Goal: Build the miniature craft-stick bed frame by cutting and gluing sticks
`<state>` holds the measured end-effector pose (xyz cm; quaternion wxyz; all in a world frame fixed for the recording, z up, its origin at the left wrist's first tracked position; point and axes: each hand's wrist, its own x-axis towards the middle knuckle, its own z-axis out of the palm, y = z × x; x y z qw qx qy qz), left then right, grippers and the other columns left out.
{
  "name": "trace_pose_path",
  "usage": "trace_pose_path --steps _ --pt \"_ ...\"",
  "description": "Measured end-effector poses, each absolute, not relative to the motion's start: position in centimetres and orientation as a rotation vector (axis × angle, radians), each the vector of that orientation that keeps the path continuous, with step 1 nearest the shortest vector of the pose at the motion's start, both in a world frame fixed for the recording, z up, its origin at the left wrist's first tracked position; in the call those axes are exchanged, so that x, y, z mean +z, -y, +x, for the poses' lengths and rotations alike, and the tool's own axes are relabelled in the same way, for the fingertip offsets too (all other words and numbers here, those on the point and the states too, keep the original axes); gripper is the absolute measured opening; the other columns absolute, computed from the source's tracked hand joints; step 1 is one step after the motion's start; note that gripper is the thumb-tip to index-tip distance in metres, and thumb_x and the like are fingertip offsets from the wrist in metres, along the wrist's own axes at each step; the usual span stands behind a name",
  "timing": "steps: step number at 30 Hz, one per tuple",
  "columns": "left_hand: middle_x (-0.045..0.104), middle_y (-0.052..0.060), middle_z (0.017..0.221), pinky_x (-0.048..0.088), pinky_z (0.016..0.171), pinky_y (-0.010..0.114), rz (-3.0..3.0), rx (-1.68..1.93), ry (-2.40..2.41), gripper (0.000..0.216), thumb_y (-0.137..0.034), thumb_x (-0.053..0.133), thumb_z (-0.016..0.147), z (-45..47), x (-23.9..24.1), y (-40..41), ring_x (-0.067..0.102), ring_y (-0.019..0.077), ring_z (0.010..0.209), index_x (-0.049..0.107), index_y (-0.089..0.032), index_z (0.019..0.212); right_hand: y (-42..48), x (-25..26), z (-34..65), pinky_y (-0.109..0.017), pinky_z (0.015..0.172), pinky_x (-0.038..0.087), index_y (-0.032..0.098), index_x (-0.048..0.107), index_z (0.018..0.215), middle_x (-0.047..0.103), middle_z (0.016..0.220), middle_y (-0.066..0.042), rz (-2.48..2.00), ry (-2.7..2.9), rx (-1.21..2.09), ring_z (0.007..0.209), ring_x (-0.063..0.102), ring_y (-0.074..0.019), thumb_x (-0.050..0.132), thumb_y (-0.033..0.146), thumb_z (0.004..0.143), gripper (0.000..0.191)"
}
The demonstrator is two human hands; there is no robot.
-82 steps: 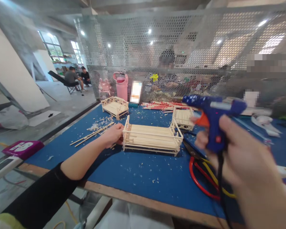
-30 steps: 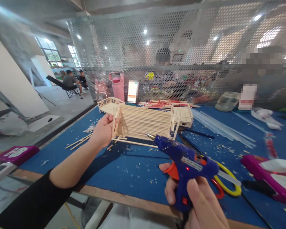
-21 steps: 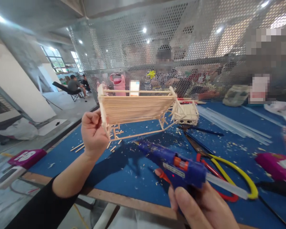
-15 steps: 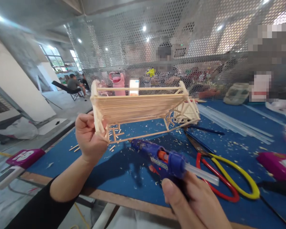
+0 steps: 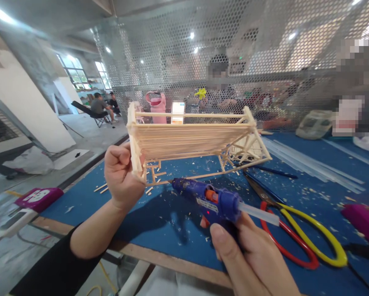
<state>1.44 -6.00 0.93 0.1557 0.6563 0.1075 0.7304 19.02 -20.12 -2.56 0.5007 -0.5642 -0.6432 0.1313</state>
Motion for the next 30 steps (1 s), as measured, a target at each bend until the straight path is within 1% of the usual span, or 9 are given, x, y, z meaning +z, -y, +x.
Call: trace_pose_path --steps 5,8,11,14,17,19,22,26,30 --pt "0.058 -0.002 0.077 0.046 0.067 0.022 1.876 2.101 -0.291 0.029 -0.013 0.062 0.076 1.39 0.91 5.89 0.057 0.0090 0.073 0.035 -0.019 0.067 20.22 -2.67 18.95 -0.018 0.044 0.049 0.021 0.068 0.076 0.064 0.062 -0.002 -1.373 1.527 0.355 0.050 0.059 -0.0129 0.045 0.042 0.085 0.032" --pt "0.059 -0.002 0.079 0.046 0.068 0.022 1.887 2.082 -0.274 0.030 -0.012 0.063 0.075 1.34 0.85 5.83 0.058 0.0095 0.075 0.035 -0.020 0.067 20.27 -2.67 18.99 -0.019 0.044 0.049 0.020 0.067 0.073 0.064 0.061 -0.003 -1.395 1.524 0.367 0.051 0.060 -0.0141 0.045 0.044 0.085 0.035" --pt "0.060 -0.001 0.080 0.045 0.068 0.022 1.901 2.083 -0.272 0.030 -0.012 0.062 0.076 1.34 0.87 5.87 0.058 0.0098 0.076 0.035 -0.020 0.067 20.17 -2.72 19.01 -0.018 0.043 0.048 0.020 0.066 0.071 0.064 0.060 -0.003 -1.395 1.524 0.367 0.049 0.058 -0.0134 0.045 0.044 0.084 0.035" --pt "0.060 -0.001 0.079 0.046 0.066 0.023 1.903 2.095 -0.286 0.030 -0.014 0.062 0.077 1.39 0.96 5.95 0.058 0.0100 0.074 0.034 -0.020 0.067 20.10 -2.92 19.08 -0.019 0.044 0.048 0.020 0.064 0.066 0.063 0.058 -0.002 -1.405 1.535 0.369 0.049 0.058 -0.0134 0.046 0.045 0.084 0.035" --pt "0.060 -0.001 0.080 0.046 0.066 0.023 1.907 2.089 -0.286 0.030 -0.016 0.062 0.077 1.41 0.99 5.97 0.058 0.0102 0.074 0.033 -0.020 0.067 20.17 -3.07 19.16 -0.019 0.039 0.046 0.020 0.062 0.067 0.060 0.054 -0.001 -1.431 1.516 0.372 0.046 0.056 -0.0132 0.044 0.045 0.085 0.036" --pt "0.060 -0.001 0.081 0.046 0.067 0.024 1.905 2.080 -0.285 0.030 -0.016 0.061 0.077 1.39 0.94 5.94 0.058 0.0104 0.075 0.033 -0.020 0.067 20.23 -2.98 19.18 -0.019 0.038 0.045 0.020 0.062 0.069 0.062 0.057 -0.001 -1.430 1.521 0.363 0.047 0.056 -0.0131 0.043 0.045 0.085 0.035" --pt "0.060 -0.001 0.081 0.046 0.067 0.025 1.901 2.077 -0.316 0.030 -0.019 0.061 0.078 1.36 0.86 5.92 0.059 0.0112 0.076 0.033 -0.020 0.067 20.27 -2.65 19.22 -0.019 0.039 0.046 0.021 0.063 0.071 0.064 0.060 -0.002 -1.407 1.558 0.353 0.049 0.057 -0.0135 0.044 0.045 0.085 0.033" --pt "0.060 -0.001 0.079 0.047 0.066 0.026 1.883 2.074 -0.352 0.032 -0.025 0.063 0.077 1.37 0.84 5.99 0.059 0.0117 0.073 0.033 -0.020 0.066 20.11 -2.39 19.24 -0.019 0.039 0.046 0.021 0.063 0.066 0.066 0.064 -0.002 -1.412 1.559 0.345 0.051 0.059 -0.0140 0.044 0.043 0.085 0.034" --pt "0.059 -0.001 0.079 0.047 0.067 0.026 1.890 2.079 -0.345 0.031 -0.023 0.062 0.077 1.40 0.90 6.10 0.058 0.0114 0.073 0.033 -0.020 0.066 19.86 -2.31 19.12 -0.020 0.044 0.048 0.021 0.064 0.069 0.064 0.062 -0.002 -1.395 1.574 0.357 0.054 0.059 -0.0148 0.046 0.044 0.084 0.032"
